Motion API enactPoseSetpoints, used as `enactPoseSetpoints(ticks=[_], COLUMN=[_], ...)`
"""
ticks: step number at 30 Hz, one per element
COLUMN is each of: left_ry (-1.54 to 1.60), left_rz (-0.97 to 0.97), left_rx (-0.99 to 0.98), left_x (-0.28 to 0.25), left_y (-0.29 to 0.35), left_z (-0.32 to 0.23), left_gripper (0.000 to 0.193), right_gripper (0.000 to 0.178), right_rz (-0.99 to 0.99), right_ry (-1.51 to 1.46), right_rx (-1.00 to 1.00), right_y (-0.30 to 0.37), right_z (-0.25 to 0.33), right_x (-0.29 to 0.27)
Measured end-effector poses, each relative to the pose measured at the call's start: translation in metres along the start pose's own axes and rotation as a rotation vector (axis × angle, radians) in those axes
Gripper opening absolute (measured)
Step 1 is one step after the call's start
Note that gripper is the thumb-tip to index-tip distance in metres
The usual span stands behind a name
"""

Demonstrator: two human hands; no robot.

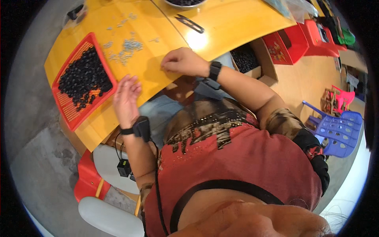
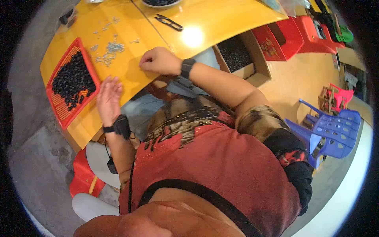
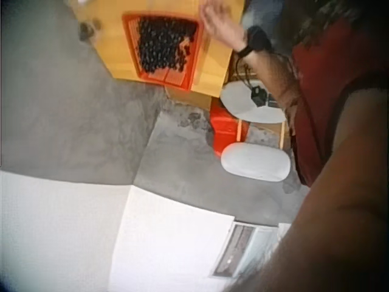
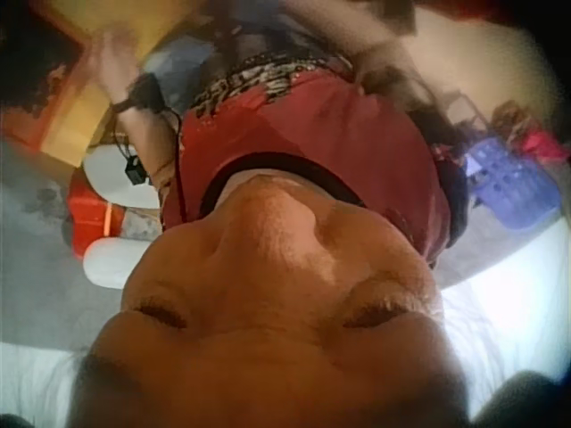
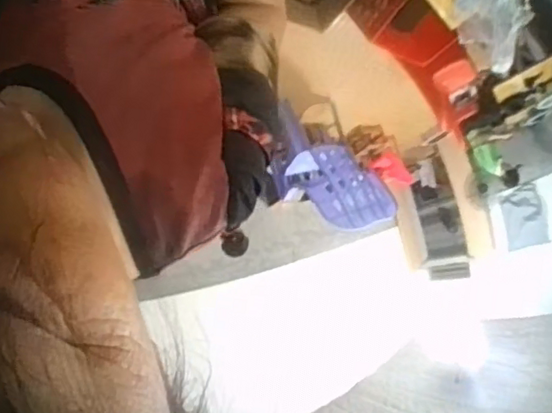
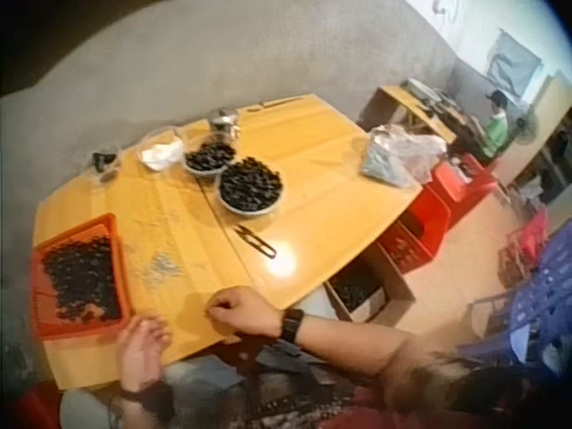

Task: The person sorts small black plastic parts and silver screws by hand, placing them into separate containers on a table.

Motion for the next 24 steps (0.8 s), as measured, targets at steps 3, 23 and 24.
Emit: enactPoseSetpoints(ticks=[3, 23, 24], left_ry=[-0.306, 0.153, 0.129], left_rz=[-0.091, -0.160, -0.184], left_rx=[0.123, 0.011, 0.009], left_x=[0.011, 0.004, 0.007], left_y=[0.019, 0.001, 0.001], left_z=[-0.033, -0.002, -0.001], left_gripper=[0.025, 0.046, 0.046], right_gripper=[0.021, 0.015, 0.015], right_rz=[-0.060, -0.119, -0.106], right_ry=[0.397, 0.498, 0.517], right_rx=[-0.248, -0.354, -0.307], right_y=[0.009, 0.020, 0.021], right_z=[0.004, 0.005, 0.004], right_x=[-0.001, 0.001, 0.001])
Point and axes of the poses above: each hand's wrist, its own y-axis away from the middle knuckle, its own x-axis out of the palm, z = x × y, the point moved 3 cm from there along -y, towards the middle knuckle, and after that the axes turned 14 degrees about y, right-handed, at the moved point
